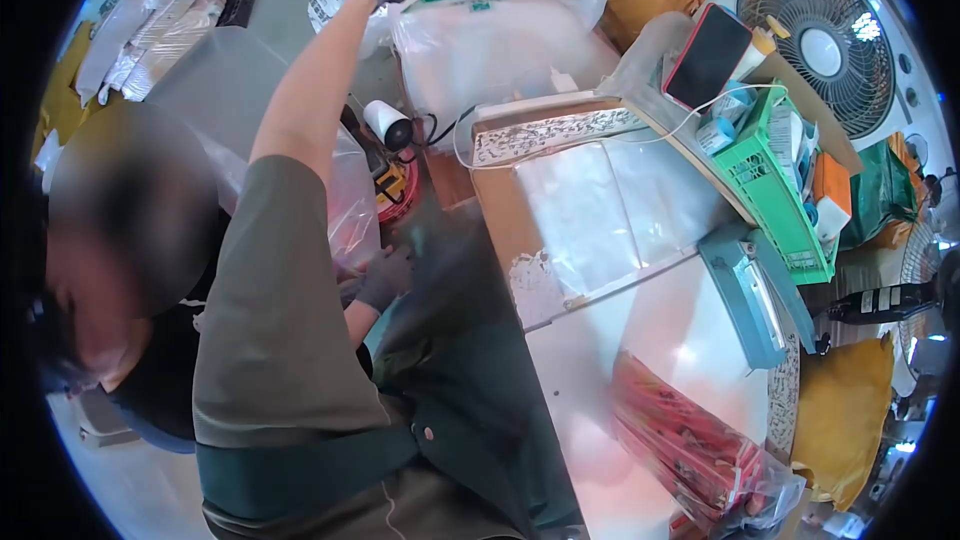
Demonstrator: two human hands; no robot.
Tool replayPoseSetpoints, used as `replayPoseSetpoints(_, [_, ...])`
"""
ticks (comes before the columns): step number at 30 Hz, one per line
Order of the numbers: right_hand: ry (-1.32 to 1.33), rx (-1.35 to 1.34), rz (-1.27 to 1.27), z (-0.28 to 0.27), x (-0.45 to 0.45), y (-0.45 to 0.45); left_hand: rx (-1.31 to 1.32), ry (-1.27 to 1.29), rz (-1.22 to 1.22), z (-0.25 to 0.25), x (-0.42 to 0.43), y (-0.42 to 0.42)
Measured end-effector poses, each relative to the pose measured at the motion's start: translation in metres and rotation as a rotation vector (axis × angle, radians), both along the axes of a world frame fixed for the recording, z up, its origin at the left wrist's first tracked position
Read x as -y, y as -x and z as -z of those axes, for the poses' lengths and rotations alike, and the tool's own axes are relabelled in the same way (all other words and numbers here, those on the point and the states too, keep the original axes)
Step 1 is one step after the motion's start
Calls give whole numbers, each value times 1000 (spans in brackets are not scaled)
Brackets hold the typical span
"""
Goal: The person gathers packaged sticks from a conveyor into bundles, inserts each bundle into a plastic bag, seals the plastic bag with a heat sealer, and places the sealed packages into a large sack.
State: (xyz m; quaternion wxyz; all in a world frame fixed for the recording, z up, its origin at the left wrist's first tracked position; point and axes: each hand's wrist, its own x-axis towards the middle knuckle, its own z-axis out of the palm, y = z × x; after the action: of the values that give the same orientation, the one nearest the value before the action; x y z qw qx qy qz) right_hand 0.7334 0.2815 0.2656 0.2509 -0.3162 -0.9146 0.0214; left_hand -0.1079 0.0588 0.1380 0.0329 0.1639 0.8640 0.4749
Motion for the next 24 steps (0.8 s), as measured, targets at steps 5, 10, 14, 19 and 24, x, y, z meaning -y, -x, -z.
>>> replayPoseSetpoints(5, [-45,28,-47,-3,1,15,-253,-76,76,11,-53,-11])
replayPoseSetpoints(10, [-241,226,57,-5,26,29,-65,-607,989,-52,-148,-252])
replayPoseSetpoints(14, [-359,298,-105,-29,56,71,-201,-682,1640,-52,-157,-452])
replayPoseSetpoints(19, [-118,54,112,-30,-9,74,454,-533,1671,-27,-179,-570])
replayPoseSetpoints(24, [120,-460,291,66,-169,45,996,-442,1477,28,-232,-601])
